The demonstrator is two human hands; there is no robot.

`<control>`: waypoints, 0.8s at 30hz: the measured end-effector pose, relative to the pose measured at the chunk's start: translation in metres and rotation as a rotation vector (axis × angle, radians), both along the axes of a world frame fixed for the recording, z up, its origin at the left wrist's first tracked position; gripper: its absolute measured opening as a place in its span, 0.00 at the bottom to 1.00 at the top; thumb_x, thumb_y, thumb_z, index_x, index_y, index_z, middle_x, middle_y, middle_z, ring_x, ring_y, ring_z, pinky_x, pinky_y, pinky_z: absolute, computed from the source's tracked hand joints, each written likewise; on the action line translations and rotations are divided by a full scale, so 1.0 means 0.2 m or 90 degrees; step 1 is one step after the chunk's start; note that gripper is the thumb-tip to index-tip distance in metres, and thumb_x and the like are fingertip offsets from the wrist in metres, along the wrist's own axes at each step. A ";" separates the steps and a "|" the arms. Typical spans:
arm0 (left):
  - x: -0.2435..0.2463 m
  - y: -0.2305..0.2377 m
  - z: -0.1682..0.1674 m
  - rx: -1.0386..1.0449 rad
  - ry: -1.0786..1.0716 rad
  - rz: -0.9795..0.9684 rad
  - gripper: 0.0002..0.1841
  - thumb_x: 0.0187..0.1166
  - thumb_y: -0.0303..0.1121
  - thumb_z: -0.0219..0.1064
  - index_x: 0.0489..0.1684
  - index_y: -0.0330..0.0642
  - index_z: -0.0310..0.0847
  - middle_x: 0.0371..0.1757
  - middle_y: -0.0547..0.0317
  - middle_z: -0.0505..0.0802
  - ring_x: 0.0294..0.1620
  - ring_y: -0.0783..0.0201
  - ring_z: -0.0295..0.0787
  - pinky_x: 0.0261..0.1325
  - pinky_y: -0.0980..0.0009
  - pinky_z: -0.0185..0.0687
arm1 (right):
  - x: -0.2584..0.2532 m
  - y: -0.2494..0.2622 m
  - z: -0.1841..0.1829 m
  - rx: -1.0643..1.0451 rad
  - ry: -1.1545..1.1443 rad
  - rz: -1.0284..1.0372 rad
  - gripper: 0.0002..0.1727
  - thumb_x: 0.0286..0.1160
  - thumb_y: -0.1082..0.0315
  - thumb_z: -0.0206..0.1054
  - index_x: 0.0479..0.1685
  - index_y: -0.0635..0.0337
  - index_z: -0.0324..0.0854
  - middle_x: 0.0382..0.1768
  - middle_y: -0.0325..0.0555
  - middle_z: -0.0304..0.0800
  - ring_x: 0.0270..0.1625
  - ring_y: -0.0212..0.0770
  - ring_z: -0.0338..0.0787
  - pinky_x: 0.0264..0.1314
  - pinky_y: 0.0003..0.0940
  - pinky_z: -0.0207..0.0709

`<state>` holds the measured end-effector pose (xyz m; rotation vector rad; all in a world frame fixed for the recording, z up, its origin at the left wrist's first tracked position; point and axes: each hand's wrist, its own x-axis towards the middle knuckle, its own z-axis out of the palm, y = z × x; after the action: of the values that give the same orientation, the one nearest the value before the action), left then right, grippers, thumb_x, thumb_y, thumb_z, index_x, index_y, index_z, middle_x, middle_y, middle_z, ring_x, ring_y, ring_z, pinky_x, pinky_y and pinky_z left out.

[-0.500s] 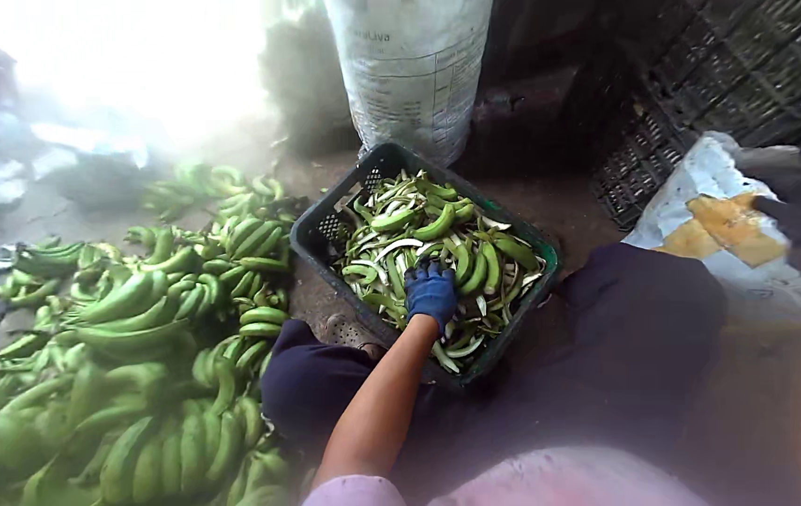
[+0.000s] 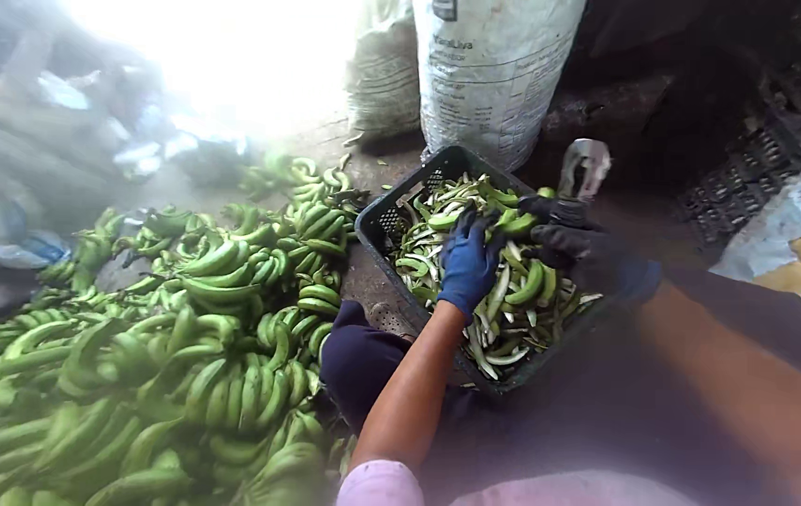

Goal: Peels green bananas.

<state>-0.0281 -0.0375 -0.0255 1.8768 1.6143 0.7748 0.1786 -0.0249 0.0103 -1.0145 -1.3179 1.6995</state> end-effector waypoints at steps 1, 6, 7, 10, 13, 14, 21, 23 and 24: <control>0.00 -0.01 0.02 -0.067 -0.154 0.034 0.28 0.92 0.51 0.47 0.89 0.55 0.61 0.90 0.57 0.68 0.84 0.53 0.70 0.78 0.44 0.72 | 0.02 0.03 -0.11 0.132 -0.040 0.007 0.27 0.84 0.67 0.62 0.83 0.46 0.71 0.66 0.41 0.86 0.60 0.36 0.89 0.62 0.38 0.87; 0.02 0.05 0.07 -0.135 -0.530 0.032 0.20 0.90 0.37 0.51 0.76 0.42 0.69 0.53 0.55 0.88 0.45 0.67 0.85 0.47 0.66 0.85 | -0.14 -0.01 -0.11 0.513 -0.326 0.093 0.23 0.69 0.58 0.75 0.64 0.52 0.89 0.88 0.47 0.62 0.83 0.42 0.72 0.81 0.46 0.72; 0.03 0.09 0.13 -0.141 -0.600 0.093 0.20 0.91 0.37 0.50 0.78 0.41 0.66 0.49 0.59 0.86 0.41 0.73 0.83 0.45 0.72 0.83 | -0.15 -0.02 -0.11 0.507 -0.366 0.107 0.23 0.68 0.58 0.75 0.63 0.53 0.89 0.90 0.49 0.59 0.86 0.46 0.68 0.83 0.51 0.68; 0.00 0.20 0.21 -0.042 -0.785 0.181 0.17 0.89 0.34 0.51 0.72 0.41 0.68 0.37 0.62 0.85 0.32 0.71 0.83 0.38 0.73 0.85 | -0.17 -0.07 -0.06 0.365 -0.418 0.080 0.20 0.74 0.61 0.72 0.64 0.54 0.86 0.65 0.48 0.85 0.55 0.41 0.89 0.55 0.49 0.85; -0.04 0.26 0.24 0.049 -0.881 0.167 0.12 0.91 0.40 0.48 0.47 0.48 0.76 0.22 0.67 0.81 0.20 0.71 0.79 0.25 0.73 0.81 | -0.18 -0.09 -0.02 0.281 -0.403 0.085 0.11 0.73 0.57 0.68 0.47 0.51 0.87 0.24 0.33 0.86 0.24 0.28 0.84 0.28 0.34 0.81; -0.05 0.26 0.26 0.066 -0.900 0.159 0.13 0.92 0.40 0.48 0.42 0.50 0.76 0.20 0.69 0.79 0.19 0.72 0.77 0.25 0.74 0.80 | -0.18 -0.10 -0.03 0.265 -0.390 0.084 0.11 0.72 0.55 0.68 0.43 0.51 0.88 0.21 0.31 0.85 0.22 0.26 0.83 0.26 0.32 0.81; -0.08 0.24 0.28 0.221 -0.764 0.205 0.18 0.94 0.38 0.41 0.56 0.40 0.76 0.33 0.64 0.88 0.33 0.71 0.86 0.39 0.71 0.88 | -0.21 -0.11 -0.03 0.204 -0.308 0.072 0.19 0.69 0.59 0.71 0.61 0.46 0.87 0.34 0.32 0.95 0.28 0.29 0.91 0.30 0.32 0.87; -0.07 0.23 0.29 0.207 -0.777 0.221 0.20 0.94 0.40 0.39 0.57 0.40 0.76 0.33 0.64 0.88 0.32 0.70 0.86 0.40 0.70 0.88 | -0.21 -0.11 -0.03 0.207 -0.334 0.079 0.18 0.70 0.59 0.71 0.59 0.46 0.87 0.31 0.32 0.93 0.27 0.28 0.89 0.30 0.32 0.86; -0.07 0.24 0.29 0.205 -0.791 0.227 0.20 0.94 0.40 0.39 0.56 0.40 0.77 0.32 0.64 0.87 0.31 0.70 0.86 0.38 0.70 0.87 | -0.22 -0.11 -0.02 0.210 -0.348 0.080 0.19 0.71 0.58 0.70 0.61 0.45 0.87 0.31 0.33 0.93 0.27 0.29 0.89 0.31 0.34 0.86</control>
<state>-0.0418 0.0096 0.0330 0.8148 0.9784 1.9210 0.1350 -0.0476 0.0054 -1.2639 -1.9703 1.2652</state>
